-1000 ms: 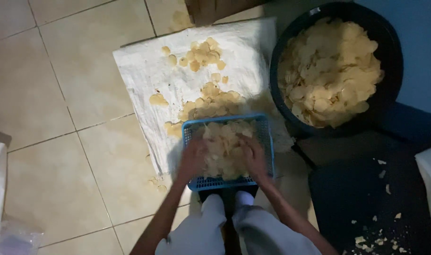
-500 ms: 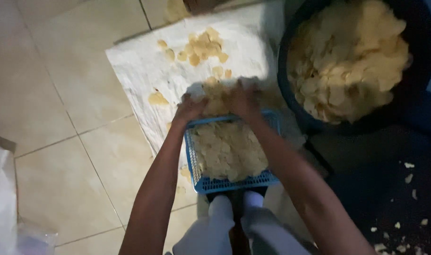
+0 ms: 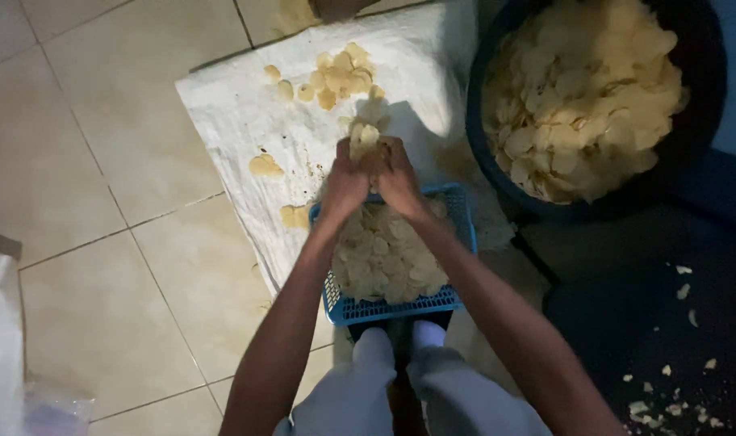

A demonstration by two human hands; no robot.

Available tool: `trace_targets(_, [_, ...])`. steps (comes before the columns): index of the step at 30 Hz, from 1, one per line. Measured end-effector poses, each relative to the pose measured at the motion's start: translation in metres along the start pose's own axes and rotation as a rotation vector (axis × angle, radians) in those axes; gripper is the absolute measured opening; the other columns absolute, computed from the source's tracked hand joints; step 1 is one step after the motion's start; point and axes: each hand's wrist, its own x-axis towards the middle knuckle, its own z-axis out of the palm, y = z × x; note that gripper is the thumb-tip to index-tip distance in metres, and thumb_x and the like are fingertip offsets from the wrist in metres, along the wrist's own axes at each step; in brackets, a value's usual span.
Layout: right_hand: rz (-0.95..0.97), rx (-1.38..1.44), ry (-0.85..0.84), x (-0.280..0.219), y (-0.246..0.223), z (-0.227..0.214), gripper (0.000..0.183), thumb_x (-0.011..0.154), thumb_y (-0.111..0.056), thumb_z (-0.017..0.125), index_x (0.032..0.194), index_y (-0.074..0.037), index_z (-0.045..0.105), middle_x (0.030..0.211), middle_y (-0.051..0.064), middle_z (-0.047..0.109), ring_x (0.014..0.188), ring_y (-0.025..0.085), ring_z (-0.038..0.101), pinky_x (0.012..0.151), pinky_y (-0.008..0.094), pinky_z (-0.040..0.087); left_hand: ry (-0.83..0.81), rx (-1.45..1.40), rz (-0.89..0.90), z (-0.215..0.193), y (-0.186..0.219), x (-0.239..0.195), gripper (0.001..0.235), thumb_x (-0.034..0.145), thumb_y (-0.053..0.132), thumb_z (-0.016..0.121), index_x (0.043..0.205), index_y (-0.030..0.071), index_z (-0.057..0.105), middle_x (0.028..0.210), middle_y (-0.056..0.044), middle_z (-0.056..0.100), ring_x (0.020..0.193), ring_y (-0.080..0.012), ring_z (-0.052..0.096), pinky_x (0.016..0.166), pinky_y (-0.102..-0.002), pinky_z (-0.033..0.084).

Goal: The person sits on the floor and packs thin, pale, round chips from a blue basket into clear plastic bags. They transfer chips from a large black bowl and a white cloth on the floor into the basket, then fill multiple bags and place them in a stack.

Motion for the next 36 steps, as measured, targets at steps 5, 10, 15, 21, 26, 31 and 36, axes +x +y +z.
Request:
trace_targets(5, [-0.144,0.576,-0.014,-0.076,0.025,-0.013,0.032,0.113,-0.037,0.046,0.109,-0.009,0.061,0.110,0.009,0.069,0.097,0.016,0.064,0.101,0.045,0.048,-0.007,0.102,0.137,0.009,0.012,-0.095,0.036,0.109,0.027,0.052,0.134,0.001,0.053,0.118,-0.035,0.064,0.109,-0.0600,0.062,0.086,-0.066,0.051])
trace_targets(10, [-0.039,-0.374,0.046,-0.150,0.048,-0.035,0.035,0.105,-0.002,0.042,0.129,-0.005,0.068,0.130,0.017,0.068,0.128,0.041,0.060,0.110,0.058,0.047,0.061,0.132,0.215,0.010,-0.089,-0.116,0.030,0.098,0.022,0.074,0.119,0.001,0.067,0.111,-0.027,0.072,0.108,-0.0447,0.071,0.088,-0.058,0.058])
trace_targets(15, [-0.046,-0.623,0.304,-0.189,0.020,-0.042,0.017,0.104,-0.011,0.049,0.088,-0.006,0.050,0.078,0.016,0.046,0.075,0.030,0.041,0.071,0.047,0.039,0.423,0.349,-0.134,-0.003,-0.119,-0.176,0.075,0.094,0.048,0.067,0.148,0.004,0.039,0.135,-0.028,0.050,0.125,-0.0507,0.054,0.102,-0.067,0.048])
trace_targets(21, [0.236,-0.891,0.513,-0.192,0.057,-0.062,0.044,0.101,-0.024,0.059,0.130,0.009,0.059,0.106,0.033,0.063,0.098,0.054,0.062,0.084,0.062,0.056,0.369,0.364,-0.278,-0.011,-0.193,-0.173,0.046,0.096,0.046,0.056,0.126,0.011,0.056,0.106,-0.030,0.066,0.105,-0.0580,0.065,0.082,-0.072,0.050])
trace_targets(26, [0.371,-0.928,0.396,-0.190,-0.012,-0.047,0.040,0.099,-0.027,0.058,0.119,0.006,0.064,0.101,0.030,0.068,0.099,0.053,0.068,0.070,0.061,0.060,0.381,0.530,-0.153,-0.033,-0.125,-0.184,0.016,0.098,0.023,0.058,0.097,0.007,0.063,0.082,-0.027,0.072,0.091,-0.0548,0.070,0.076,-0.067,0.052])
trace_targets(31, [0.378,-0.817,0.272,-0.176,0.045,-0.057,0.036,0.095,-0.033,0.064,0.107,-0.001,0.076,0.098,0.024,0.076,0.096,0.048,0.074,0.071,0.053,0.064,0.359,0.608,-0.069,-0.080,-0.105,-0.166,0.012,0.082,0.019,0.066,0.084,0.007,0.067,0.073,-0.021,0.071,0.081,-0.0494,0.071,0.080,-0.066,0.051])
trace_targets(36, [0.041,-0.932,0.244,-0.168,0.014,-0.062,0.010,0.092,-0.023,0.065,0.089,-0.014,0.071,0.091,0.011,0.067,0.083,0.028,0.062,0.071,0.047,0.052,0.337,0.315,-0.143,-0.119,-0.018,-0.148,0.019,0.094,0.015,0.062,0.108,0.007,0.072,0.090,-0.012,0.076,0.075,-0.0208,0.070,0.060,-0.041,0.058])
